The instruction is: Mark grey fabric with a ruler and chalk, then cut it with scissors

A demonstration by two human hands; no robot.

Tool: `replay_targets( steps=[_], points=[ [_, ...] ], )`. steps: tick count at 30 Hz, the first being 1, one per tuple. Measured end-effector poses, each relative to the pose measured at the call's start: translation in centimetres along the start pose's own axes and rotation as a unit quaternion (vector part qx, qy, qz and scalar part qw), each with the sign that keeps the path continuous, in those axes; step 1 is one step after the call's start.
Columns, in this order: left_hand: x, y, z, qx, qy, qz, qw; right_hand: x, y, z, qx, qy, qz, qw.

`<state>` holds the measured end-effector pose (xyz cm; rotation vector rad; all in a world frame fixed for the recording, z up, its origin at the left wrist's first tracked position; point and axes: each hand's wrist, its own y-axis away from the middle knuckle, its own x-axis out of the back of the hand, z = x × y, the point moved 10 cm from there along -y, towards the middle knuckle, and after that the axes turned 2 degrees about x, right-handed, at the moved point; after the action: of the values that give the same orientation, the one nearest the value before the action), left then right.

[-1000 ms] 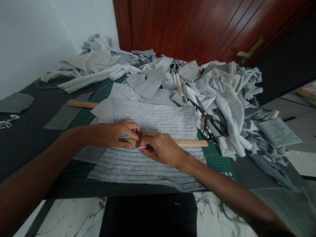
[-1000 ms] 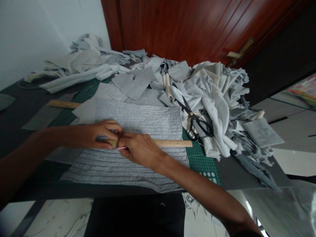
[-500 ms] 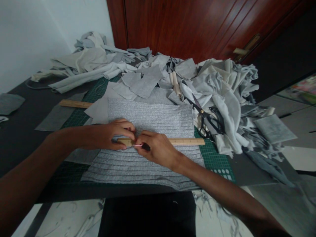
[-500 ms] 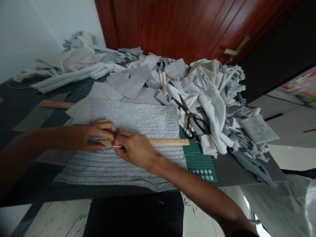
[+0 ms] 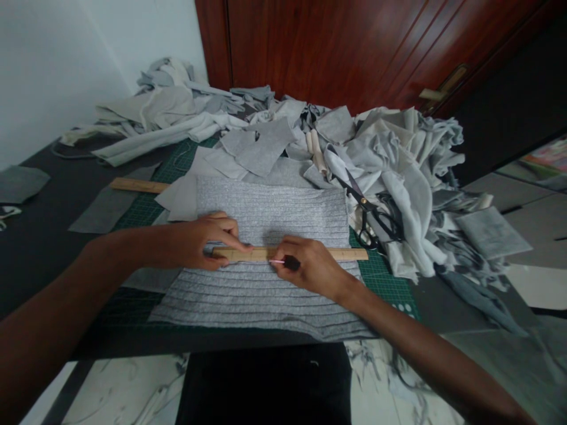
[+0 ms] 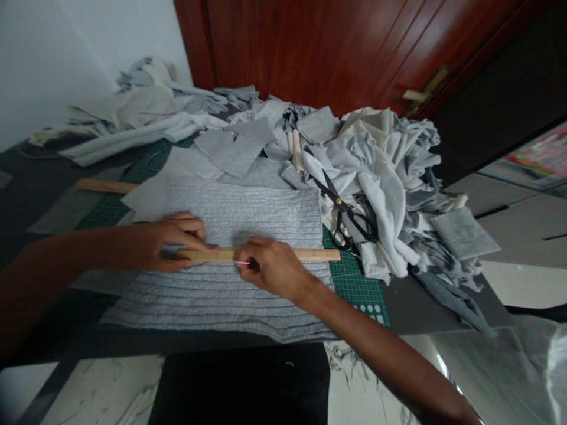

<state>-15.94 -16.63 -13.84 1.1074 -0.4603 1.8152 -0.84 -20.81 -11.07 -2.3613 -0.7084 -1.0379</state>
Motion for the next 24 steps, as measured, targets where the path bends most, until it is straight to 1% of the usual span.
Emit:
replay_targets(
  steps=[2,4,7,9,11,14,16,20,24],
  points=[
    [0.2,0.0,0.3,0.001,-0.004,0.009,1.0,0.4,0.4,0.2,0.003,-0.026,0.006,1.0],
    [0.5,0.1,0.5,0.003,-0.007,0.02,1.0,0.7,0.5,0.4,0.001,-0.078,0.019,0.997],
    [0.8,0.4,0.7,-0.001,-0.011,0.035,0.999,1.2,0.5,0.8,-0.01,-0.146,0.06,0.987],
    [0.9,0.7,0.6,-0.007,-0.014,0.045,0.999,1.5,0.4,0.6,-0.002,-0.15,0.085,0.985],
    [1.0,1.2,0.3,-0.011,-0.018,0.053,0.998,1.6,0.2,0.0,0.02,-0.13,0.092,0.987],
    [1.0,1.9,-0.3,-0.008,-0.025,0.059,0.998,0.6,-0.2,-1.3,0.054,-0.089,0.053,0.993],
    [0.9,2.4,-0.8,-0.006,-0.024,0.063,0.998,-0.3,-0.7,-1.9,0.062,-0.063,0.025,0.996],
    [1.1,3.3,-1.5,-0.014,-0.003,0.076,0.997,-1.9,-2.2,-2.6,0.07,-0.044,-0.002,0.997],
    [1.3,3.8,-1.7,-0.014,0.013,0.077,0.997,-3.4,-3.9,-3.0,0.073,-0.024,-0.021,0.997]
  ],
)
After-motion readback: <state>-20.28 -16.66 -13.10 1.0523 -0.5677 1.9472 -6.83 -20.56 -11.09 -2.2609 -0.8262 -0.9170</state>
